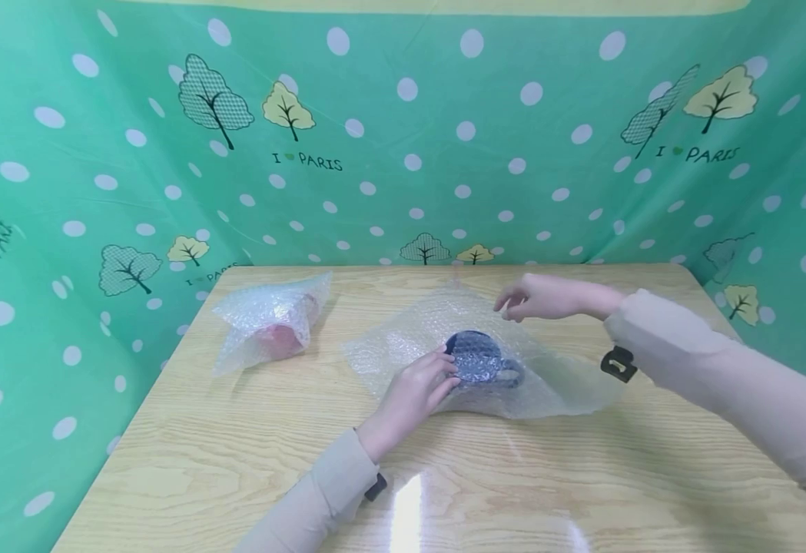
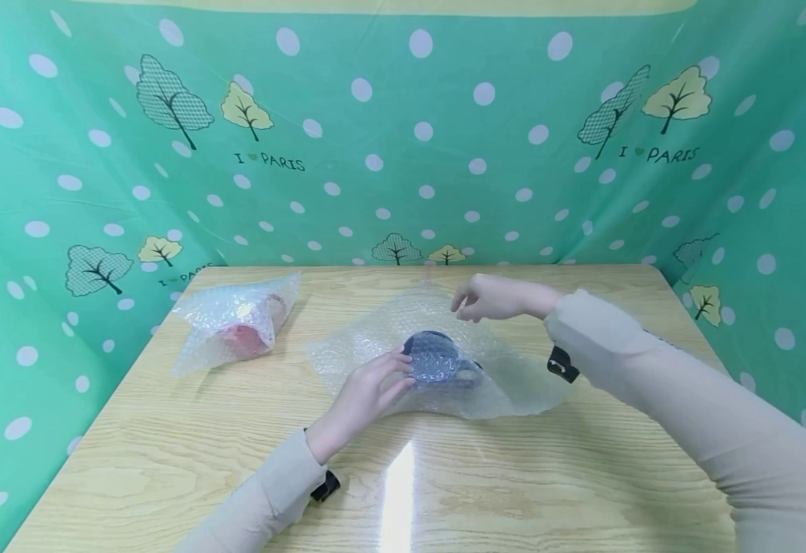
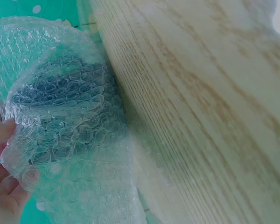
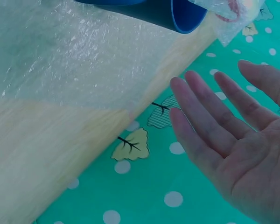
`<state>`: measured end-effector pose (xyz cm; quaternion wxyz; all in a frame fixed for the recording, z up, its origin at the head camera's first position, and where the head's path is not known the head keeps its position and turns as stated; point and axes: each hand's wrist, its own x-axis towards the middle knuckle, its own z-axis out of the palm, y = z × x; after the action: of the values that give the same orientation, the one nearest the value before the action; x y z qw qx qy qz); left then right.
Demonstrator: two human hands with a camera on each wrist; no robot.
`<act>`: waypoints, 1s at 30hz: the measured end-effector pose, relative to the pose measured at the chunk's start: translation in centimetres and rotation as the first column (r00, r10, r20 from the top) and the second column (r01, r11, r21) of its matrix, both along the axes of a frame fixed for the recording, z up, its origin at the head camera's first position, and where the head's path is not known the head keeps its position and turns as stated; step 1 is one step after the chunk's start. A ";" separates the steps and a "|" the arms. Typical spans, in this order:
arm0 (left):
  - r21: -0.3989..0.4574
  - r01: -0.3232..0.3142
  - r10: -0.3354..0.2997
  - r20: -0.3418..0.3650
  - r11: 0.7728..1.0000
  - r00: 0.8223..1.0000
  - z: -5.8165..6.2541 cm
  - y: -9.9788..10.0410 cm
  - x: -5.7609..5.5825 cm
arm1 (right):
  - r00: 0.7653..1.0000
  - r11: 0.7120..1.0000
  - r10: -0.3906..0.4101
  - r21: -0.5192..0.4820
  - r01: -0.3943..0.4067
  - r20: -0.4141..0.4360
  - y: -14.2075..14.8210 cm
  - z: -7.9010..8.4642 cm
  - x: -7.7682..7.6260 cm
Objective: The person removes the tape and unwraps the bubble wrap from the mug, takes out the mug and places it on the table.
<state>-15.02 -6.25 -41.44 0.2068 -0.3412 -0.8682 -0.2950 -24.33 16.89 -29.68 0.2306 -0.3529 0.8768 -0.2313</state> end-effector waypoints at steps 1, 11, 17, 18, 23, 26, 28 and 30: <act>0.000 0.000 0.000 0.000 1.000 1.000 0.0 0.0 0.0 | 1.000 1.000 0.001 0.000 -0.001 0.014 -0.1 -0.2 -0.2; 0.002 0.004 -0.004 -0.015 1.000 1.000 0.0 0.0 0.1 | 0.988 0.998 -0.012 -0.058 0.021 0.153 -0.5 -2.6 -1.4; 0.007 0.001 -0.001 -0.010 1.000 1.000 -0.1 0.0 0.1 | 0.966 0.992 -0.045 -0.106 0.074 0.255 -0.3 -3.7 -1.6; 0.008 0.000 0.000 -0.009 1.000 1.000 -0.2 0.0 0.1 | 0.964 0.990 -0.045 -0.118 0.078 0.263 -0.3 -3.9 -1.6; 0.003 0.000 0.000 -0.011 1.000 1.000 -0.3 0.0 0.0 | 0.946 0.978 -0.077 -0.159 0.133 0.315 -0.1 -4.9 -1.6; 0.005 0.000 0.000 -0.014 1.000 1.000 -0.4 0.0 0.0 | 0.941 0.974 -0.083 -0.174 0.146 0.328 0.0 -5.5 -1.6; 0.004 0.000 0.000 -0.018 1.000 1.000 -0.3 0.0 0.0 | 0.941 0.973 -0.077 -0.183 0.144 0.330 0.1 -5.8 -1.6; 0.001 0.000 0.000 -0.023 1.000 1.000 -0.3 0.0 0.0 | 0.944 0.973 -0.071 -0.185 0.137 0.322 0.1 -6.0 -1.6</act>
<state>-15.03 -6.24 -41.75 0.2169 -0.3445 -0.8656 -0.2915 -25.89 16.99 -35.71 0.3166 -0.2865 0.8180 -0.3854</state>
